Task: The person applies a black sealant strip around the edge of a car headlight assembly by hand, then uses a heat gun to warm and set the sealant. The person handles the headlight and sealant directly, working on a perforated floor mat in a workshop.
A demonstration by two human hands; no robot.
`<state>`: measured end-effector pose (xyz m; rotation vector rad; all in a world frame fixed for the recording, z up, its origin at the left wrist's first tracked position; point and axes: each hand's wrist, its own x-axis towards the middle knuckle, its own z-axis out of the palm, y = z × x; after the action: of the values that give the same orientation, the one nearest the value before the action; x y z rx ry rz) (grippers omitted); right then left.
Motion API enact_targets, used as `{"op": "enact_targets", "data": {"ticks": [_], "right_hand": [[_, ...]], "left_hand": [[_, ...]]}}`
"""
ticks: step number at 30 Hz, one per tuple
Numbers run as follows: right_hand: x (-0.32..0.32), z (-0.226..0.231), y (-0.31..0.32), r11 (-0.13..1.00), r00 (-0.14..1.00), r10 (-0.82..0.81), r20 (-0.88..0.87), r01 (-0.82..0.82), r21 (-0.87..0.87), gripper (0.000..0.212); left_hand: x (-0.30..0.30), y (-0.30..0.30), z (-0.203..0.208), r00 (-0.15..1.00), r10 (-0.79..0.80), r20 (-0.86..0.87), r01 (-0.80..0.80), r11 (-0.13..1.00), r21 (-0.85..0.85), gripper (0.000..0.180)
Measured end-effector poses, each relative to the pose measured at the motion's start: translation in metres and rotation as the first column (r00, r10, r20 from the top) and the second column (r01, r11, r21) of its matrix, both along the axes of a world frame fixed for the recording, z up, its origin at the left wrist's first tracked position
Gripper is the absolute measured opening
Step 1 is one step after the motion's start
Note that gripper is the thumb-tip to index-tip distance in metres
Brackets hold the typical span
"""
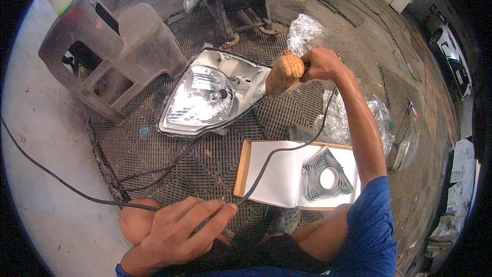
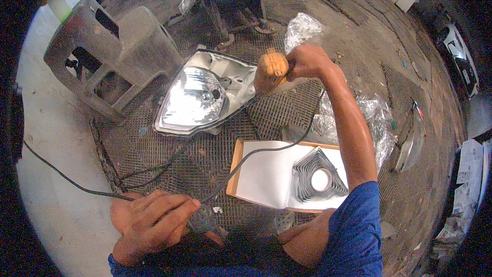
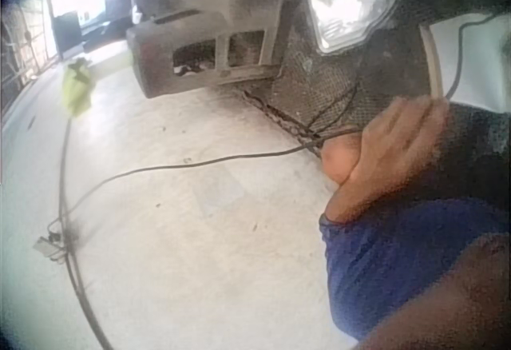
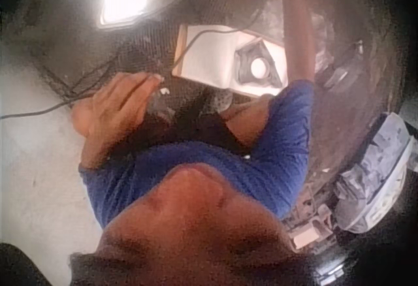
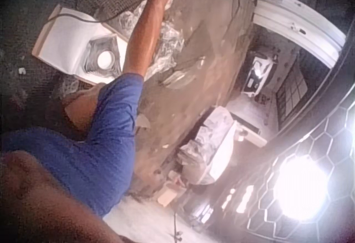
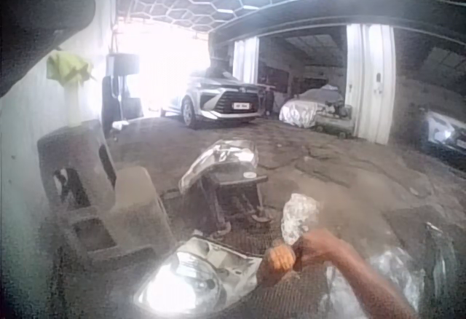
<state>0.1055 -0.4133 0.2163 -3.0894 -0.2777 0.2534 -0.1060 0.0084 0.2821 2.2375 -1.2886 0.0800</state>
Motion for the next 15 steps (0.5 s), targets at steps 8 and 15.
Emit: {"op": "enact_targets", "data": {"ticks": [8, 15], "right_hand": [[0.004, -0.009, -0.002, 0.998, 0.997, 0.031, 0.064, -0.028, -0.051, 0.038], [0.003, -0.013, 0.002, 0.991, 0.995, 0.086, 0.056, -0.080, -0.105, 0.042]], "left_hand": [[0.001, 0.000, 0.001, 1.000, -0.003, -0.015, 0.003, 1.000, -0.005, 0.049], [-0.001, -0.001, 0.000, 1.000, -0.005, -0.016, 0.004, 1.000, -0.018, 0.050]]}}
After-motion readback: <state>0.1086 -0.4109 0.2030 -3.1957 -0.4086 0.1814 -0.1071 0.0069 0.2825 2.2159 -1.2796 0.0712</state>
